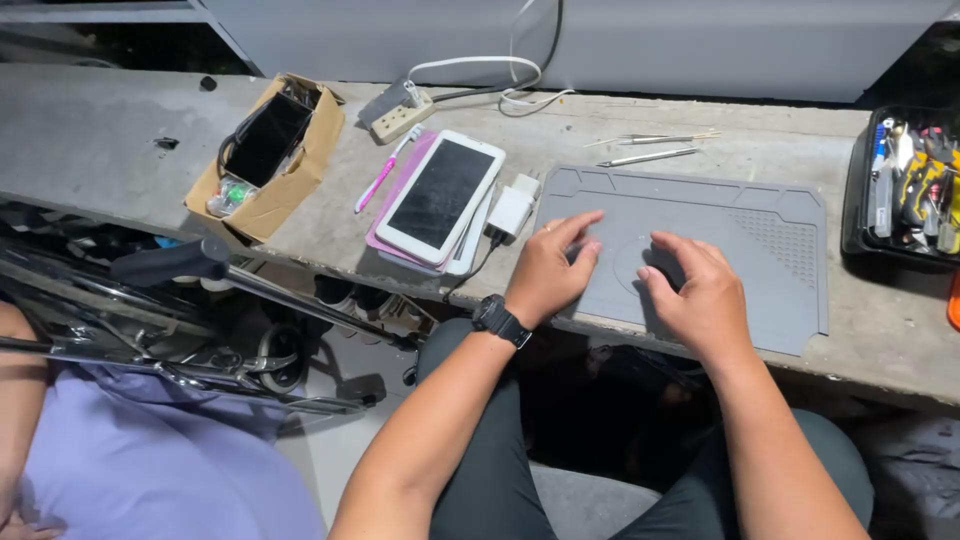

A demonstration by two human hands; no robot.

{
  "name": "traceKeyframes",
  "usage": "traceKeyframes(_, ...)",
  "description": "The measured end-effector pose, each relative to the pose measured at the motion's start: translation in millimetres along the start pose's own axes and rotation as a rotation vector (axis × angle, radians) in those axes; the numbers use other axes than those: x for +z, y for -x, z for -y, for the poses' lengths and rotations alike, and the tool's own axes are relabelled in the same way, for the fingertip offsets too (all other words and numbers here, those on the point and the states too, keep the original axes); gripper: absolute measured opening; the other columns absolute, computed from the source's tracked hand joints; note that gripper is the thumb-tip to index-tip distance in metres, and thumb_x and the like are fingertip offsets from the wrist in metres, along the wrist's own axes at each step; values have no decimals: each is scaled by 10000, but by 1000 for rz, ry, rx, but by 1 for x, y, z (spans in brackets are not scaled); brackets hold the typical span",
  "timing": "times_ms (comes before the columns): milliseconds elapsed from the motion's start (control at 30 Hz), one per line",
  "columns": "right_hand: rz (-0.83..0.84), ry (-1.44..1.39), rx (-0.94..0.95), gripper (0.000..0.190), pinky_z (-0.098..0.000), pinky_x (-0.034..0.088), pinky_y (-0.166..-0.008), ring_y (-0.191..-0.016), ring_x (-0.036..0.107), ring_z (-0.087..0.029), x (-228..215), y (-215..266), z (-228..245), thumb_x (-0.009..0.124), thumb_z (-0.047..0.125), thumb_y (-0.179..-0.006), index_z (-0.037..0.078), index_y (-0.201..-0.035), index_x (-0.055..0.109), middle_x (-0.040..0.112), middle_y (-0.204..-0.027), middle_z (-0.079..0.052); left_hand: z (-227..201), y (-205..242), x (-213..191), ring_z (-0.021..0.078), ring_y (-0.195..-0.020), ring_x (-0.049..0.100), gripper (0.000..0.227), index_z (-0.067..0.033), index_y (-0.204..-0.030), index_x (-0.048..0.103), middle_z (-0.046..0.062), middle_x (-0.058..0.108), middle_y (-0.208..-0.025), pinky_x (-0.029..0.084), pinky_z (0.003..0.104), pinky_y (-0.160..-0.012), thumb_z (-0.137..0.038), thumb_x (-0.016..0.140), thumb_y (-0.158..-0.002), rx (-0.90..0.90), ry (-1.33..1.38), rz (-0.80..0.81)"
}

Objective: Disassembling a tablet by prying off the back casing and disconnecting internal components.

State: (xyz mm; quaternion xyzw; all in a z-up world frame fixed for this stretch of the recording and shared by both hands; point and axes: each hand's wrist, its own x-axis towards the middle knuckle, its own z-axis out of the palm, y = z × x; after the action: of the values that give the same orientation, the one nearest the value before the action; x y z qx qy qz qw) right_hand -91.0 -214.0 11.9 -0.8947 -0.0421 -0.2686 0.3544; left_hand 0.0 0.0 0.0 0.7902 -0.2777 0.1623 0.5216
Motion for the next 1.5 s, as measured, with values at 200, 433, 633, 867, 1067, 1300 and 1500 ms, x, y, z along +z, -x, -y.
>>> traceKeyframes(200,10,-74,100,282,-455,569,-1069,-1222,742,-290,4,5,-14,847,180,-947,223,-1226,833,827,-1043,0,-33,-24,-78,348,-1137,745,478,-177,-1384,740,91,788,-1204,585,459,-987,-174,817,-912,238,-332,161)
traceKeyframes(433,-1,-6,47,270,-445,573,-1079,-1203,756,-284,2,0,-2,857,180,-919,207,-1188,849,839,-1012,-19,-45,-48,-162,389,-1195,711,469,-123,-1383,741,125,752,-1265,558,487,-1023,-224,804,-930,239,-538,151)
traceKeyframes(633,186,59,229,260,-370,523,-1078,-1250,693,-176,-10,-10,20,727,269,-972,207,-1200,837,837,-1184,67,-44,-48,-177,515,-1342,534,680,-49,-1464,611,244,606,-1463,450,690,-1089,-340,822,-888,-112,-911,123)
traceKeyframes(867,112,52,252,233,-330,540,-1043,-1176,745,-145,-7,0,30,747,259,-982,196,-1169,870,853,-1167,39,-25,-50,-164,528,-1401,456,881,-93,-1574,504,281,484,-1548,368,709,-1130,-594,795,-910,-394,-890,228)
traceKeyframes(1067,5,-10,124,156,-295,535,-1034,-1146,742,-131,2,0,46,749,145,-1025,167,-1133,859,836,-1124,28,-7,-51,-158,521,-1350,499,851,-143,-1519,551,281,496,-1498,412,679,-1097,-571,839,-841,-428,-918,138)
traceKeyframes(1300,-58,-78,-74,84,-305,558,-907,-989,750,-164,17,-14,55,765,100,-1018,125,-1054,837,829,-1024,10,-21,-68,-184,502,-1412,481,934,-243,-1591,575,241,607,-1498,425,632,-1109,-680,750,-784,-519,-734,120)
traceKeyframes(1500,-39,-150,21,108,-283,559,-725,-905,746,-138,16,-18,56,753,123,-1020,130,-1067,849,828,-983,-9,-55,-69,-196,456,-1304,640,945,-28,-1709,348,345,541,-1519,590,601,-1076,-356,821,-959,-546,1817,291)
